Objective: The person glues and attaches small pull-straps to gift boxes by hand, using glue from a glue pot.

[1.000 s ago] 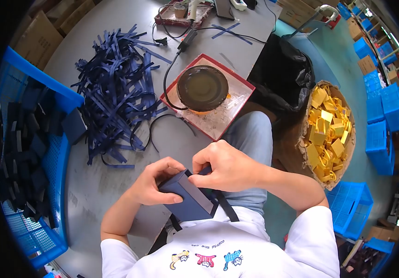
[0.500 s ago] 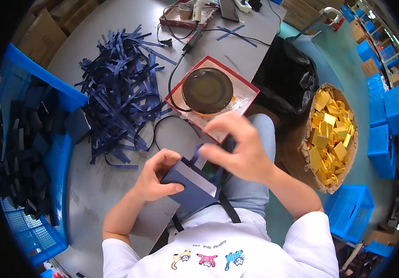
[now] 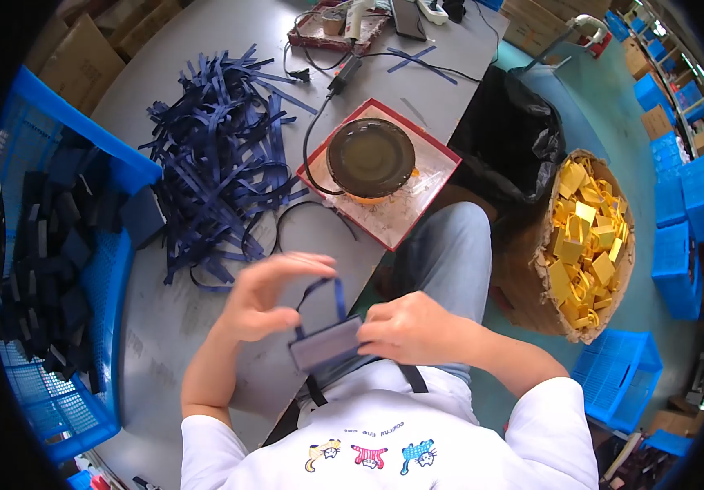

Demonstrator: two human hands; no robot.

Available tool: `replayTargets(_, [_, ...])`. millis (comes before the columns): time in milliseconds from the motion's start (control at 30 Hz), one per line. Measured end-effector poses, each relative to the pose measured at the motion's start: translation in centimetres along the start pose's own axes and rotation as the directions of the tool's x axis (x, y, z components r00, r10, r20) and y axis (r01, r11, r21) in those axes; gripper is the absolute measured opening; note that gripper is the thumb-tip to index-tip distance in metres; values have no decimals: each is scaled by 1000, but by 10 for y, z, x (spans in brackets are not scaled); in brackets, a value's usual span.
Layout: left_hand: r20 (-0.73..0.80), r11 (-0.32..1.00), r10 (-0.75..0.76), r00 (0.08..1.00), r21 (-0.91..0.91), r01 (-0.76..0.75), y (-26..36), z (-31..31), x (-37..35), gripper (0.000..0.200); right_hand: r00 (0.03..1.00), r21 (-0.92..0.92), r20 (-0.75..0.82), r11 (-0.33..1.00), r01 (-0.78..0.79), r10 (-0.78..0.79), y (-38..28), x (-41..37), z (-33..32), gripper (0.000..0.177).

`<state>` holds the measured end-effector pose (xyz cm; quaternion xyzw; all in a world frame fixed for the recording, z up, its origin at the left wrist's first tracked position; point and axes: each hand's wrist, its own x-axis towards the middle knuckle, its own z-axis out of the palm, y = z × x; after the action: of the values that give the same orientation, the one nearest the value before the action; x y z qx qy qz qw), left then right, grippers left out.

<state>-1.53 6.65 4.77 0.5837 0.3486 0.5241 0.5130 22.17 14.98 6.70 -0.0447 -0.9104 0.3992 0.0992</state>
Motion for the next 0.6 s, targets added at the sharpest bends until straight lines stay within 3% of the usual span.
replayTargets(33, [118,968,-198,973,-136,213,1,9,0,62,997,23,34,998,64,-64,-2,6,3,13])
replayTargets(67, [232,898,-251,940,-307,316,-15,17,-4,73,992,54,27,991,121,-123,-7,13,3,14])
replayTargets(133, [529,734,-282,801,-418,535,-40,15,-14,88,982,84,19,979,188,-190,-8,25,3,14])
replayTargets(200, [635,729,-330,699,-300,616,-54,10,-22,93,973,125,61,969,213,-222,-10,36,-3,15])
replayTargets(233, [657,725,-365,659,-244,644,-58,9,-24,91,975,277,86,945,172,-203,-10,42,-7,15])
replayTargets(267, [608,712,-307,732,-364,600,-60,13,-27,79,975,420,118,899,122,-187,-8,49,-10,15])
replayTargets(300, [623,683,-287,727,-399,611,-53,13,-25,76,979,580,127,813,59,-162,-2,58,-18,16])
replayTargets(333, [639,655,-264,722,-431,621,-48,12,-23,72,993,669,-37,735,109,-113,12,66,-10,13])
replayTargets(367, [615,681,-293,732,-403,612,-51,11,-26,67,981,413,-192,908,70,12,28,70,-2,11])
replayTargets(400, [609,687,-290,739,-405,603,-50,10,-25,67,970,121,-237,990,77,-47,36,79,5,13])
replayTargets(433, [647,698,-281,709,-370,614,-51,11,-23,70,957,-180,-265,981,68,-115,42,90,15,16])
replayTargets(533, [702,719,-266,661,-312,621,-48,14,-20,70,975,-483,-63,862,156,-211,56,114,42,24])
replayTargets(600, [700,710,-291,652,-298,637,-47,12,-20,68,984,-505,-36,853,132,-174,61,119,48,22])
